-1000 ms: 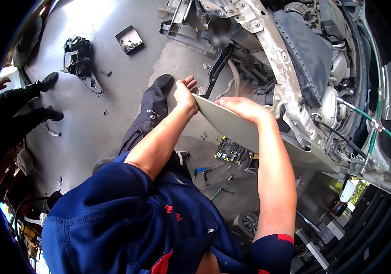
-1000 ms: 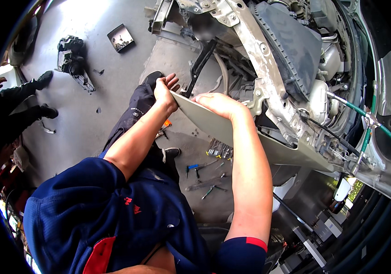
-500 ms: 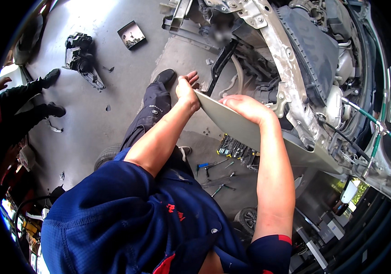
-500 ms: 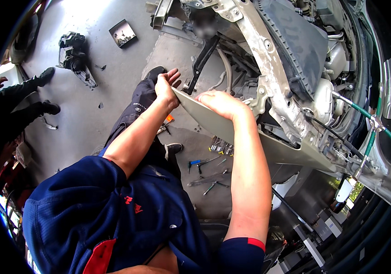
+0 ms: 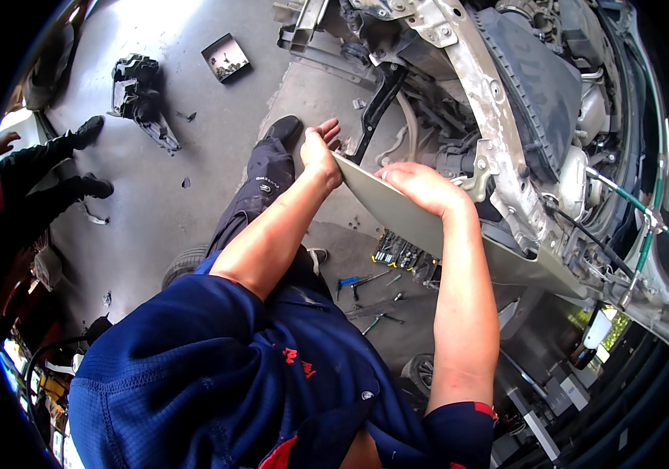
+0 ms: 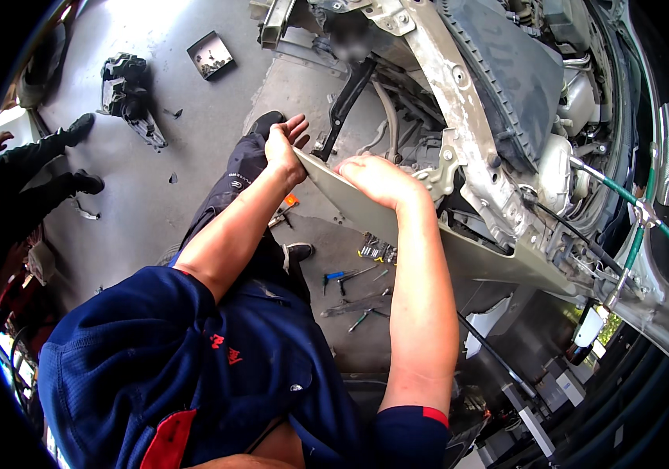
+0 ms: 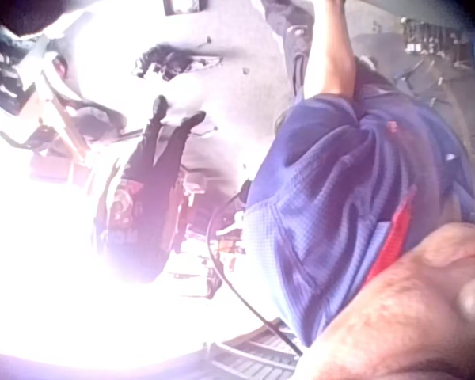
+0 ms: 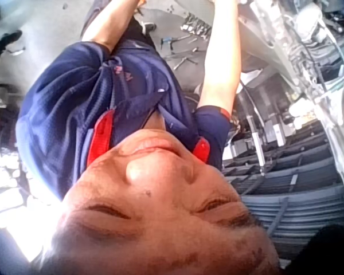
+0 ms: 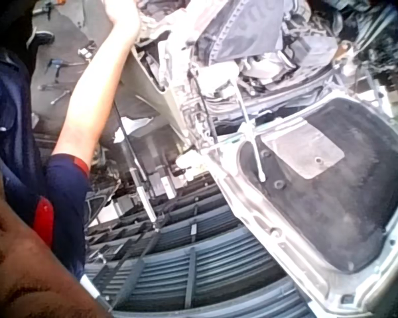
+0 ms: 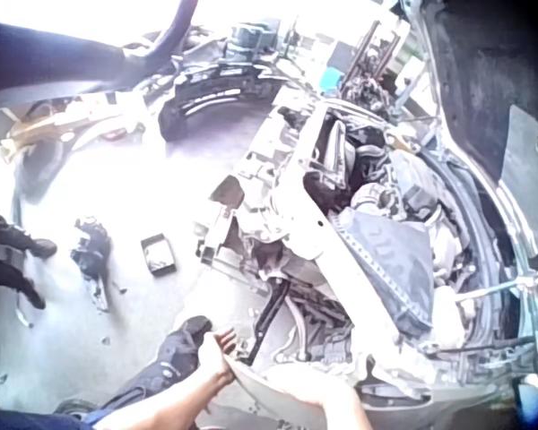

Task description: The person holds a car headlight, detaches and adjusts a support bracket on a vehicle, secures a bracket to a fender panel by tightening a bolt with a wrench, and positions the fender panel onto the vehicle frame.

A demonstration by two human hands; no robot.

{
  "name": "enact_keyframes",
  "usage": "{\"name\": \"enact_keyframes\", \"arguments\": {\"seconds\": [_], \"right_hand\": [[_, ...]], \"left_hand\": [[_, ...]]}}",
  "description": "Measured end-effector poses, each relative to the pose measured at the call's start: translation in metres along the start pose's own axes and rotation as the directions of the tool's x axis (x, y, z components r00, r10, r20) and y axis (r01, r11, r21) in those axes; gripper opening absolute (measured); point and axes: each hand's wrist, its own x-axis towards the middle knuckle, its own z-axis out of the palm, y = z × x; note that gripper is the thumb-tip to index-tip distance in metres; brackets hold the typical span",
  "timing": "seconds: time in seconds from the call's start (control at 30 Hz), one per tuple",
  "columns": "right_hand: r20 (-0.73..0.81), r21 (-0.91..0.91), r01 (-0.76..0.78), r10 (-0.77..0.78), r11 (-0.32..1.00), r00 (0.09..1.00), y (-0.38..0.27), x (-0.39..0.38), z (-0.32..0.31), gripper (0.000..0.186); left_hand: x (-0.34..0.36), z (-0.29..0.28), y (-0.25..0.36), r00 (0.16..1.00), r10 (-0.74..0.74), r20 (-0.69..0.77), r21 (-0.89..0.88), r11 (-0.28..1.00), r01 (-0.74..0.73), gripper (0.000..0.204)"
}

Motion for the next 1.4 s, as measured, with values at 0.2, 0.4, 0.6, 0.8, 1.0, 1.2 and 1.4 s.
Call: {"name": "enact_keyframes", "arguments": {"seconds": [0.2,0.4,0.6,0.8,1.0,1.2,1.4], "right_hand": [[-0.004,0.005,-0.030,0.030,1.000,1.000,-0.004,-0.003,0.001,0.043],[-0.022,-0.021,-0.007,0.006,1.000,1.000,-0.002,-0.002,0.002,0.043],[-0.061,-0.083,0.008,-0.013,0.997,0.998,-0.013,-0.009,0.004,0.047],[-0.068,-0.077,0.005,-0.011,0.997,0.998,-0.008,-0.007,0.005,0.047],[-0.079,-0.048,0.023,-0.026,0.999,0.997,0.002,0.000,0.003,0.046],[-0.171,0.172,0.044,-0.015,0.984,0.985,0.015,0.002,0.001,0.044],[-0.731,-0.274,-0.110,-0.133,0.955,0.670,-0.005,-0.078,0.018,0.040]], "left_hand": [[-0.001,0.001,0.001,0.999,-0.032,-0.004,-0.002,1.000,0.032,0.051],[0.003,0.000,-0.001,1.000,-0.011,0.013,0.035,0.999,0.010,0.052],[0.002,0.001,0.001,1.000,-0.004,0.010,0.036,0.999,0.003,0.051],[0.002,0.002,0.002,0.999,-0.031,0.018,0.026,0.999,0.031,0.052],[0.009,-0.009,-0.007,0.995,-0.047,0.089,0.005,0.999,0.046,0.056],[0.023,-0.020,-0.012,0.963,-0.057,0.263,0.037,0.998,0.049,0.061],[0.027,-0.027,0.011,0.975,-0.189,0.118,-0.055,0.979,0.196,0.060]]}}
